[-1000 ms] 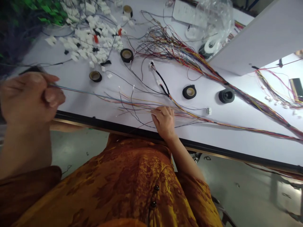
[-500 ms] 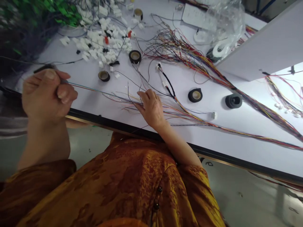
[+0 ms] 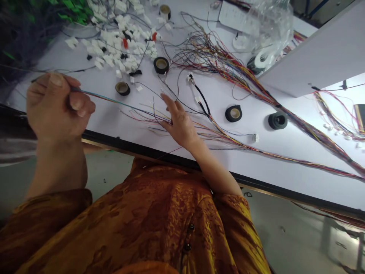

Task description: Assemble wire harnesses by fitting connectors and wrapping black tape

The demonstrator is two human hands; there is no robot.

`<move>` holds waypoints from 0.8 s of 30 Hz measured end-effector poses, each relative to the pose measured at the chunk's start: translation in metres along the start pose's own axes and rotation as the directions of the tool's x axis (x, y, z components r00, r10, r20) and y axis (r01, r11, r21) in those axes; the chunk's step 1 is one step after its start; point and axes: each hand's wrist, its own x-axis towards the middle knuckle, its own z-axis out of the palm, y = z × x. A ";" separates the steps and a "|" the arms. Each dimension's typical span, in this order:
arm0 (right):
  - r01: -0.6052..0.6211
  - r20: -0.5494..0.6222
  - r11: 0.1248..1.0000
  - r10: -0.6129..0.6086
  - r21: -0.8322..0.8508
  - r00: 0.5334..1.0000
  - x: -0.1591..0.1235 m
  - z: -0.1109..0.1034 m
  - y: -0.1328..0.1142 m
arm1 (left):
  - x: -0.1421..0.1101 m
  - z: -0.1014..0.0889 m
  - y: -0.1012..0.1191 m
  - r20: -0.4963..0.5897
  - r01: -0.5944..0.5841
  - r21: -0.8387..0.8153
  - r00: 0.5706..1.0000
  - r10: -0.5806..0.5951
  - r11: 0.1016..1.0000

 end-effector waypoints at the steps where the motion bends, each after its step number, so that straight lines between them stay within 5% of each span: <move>1: 0.025 0.022 1.000 -0.025 0.003 0.999 0.003 0.002 -0.002 | 0.000 -0.001 -0.002 0.004 -0.028 -0.034 1.000 0.028 0.999; 4: 0.051 -0.016 0.997 -0.050 0.066 0.999 0.013 0.004 -0.003 | -0.014 0.004 -0.021 -0.003 -0.026 -0.091 1.000 0.026 0.995; 6: 0.028 -0.083 0.990 -0.017 0.136 0.996 0.017 0.003 -0.003 | -0.035 0.017 -0.043 0.103 0.147 0.055 0.983 -0.152 0.988; 8: -0.003 -0.094 0.980 0.022 0.200 0.995 0.019 0.002 -0.002 | -0.058 0.038 -0.067 0.379 0.390 0.321 0.782 -0.494 0.863; 9: -0.020 -0.083 0.974 0.040 0.223 0.996 0.020 0.001 0.000 | -0.066 0.050 -0.079 0.434 0.429 0.359 0.709 -0.556 0.829; 11: -0.072 -0.073 0.961 0.095 0.268 0.993 0.022 -0.001 0.004 | -0.076 0.071 -0.098 0.496 0.450 0.280 0.688 -0.529 0.848; 14: -0.153 -0.150 0.911 0.224 0.383 0.963 0.027 -0.010 0.021 | -0.081 0.084 -0.113 0.542 0.431 0.209 0.696 -0.471 0.878; 17: -0.132 -0.264 0.862 0.291 0.490 0.919 0.033 -0.029 0.041 | -0.088 0.076 -0.114 0.481 0.433 0.223 0.731 -0.485 0.873; 21: -0.083 -0.328 0.814 0.322 0.574 0.888 0.036 -0.048 0.050 | -0.092 0.045 -0.105 0.269 0.528 0.016 0.816 -0.512 0.849; 24: -0.124 -0.285 0.816 0.334 0.565 0.898 0.036 -0.049 0.043 | -0.081 0.003 -0.099 0.107 0.536 -0.052 0.842 -0.528 0.843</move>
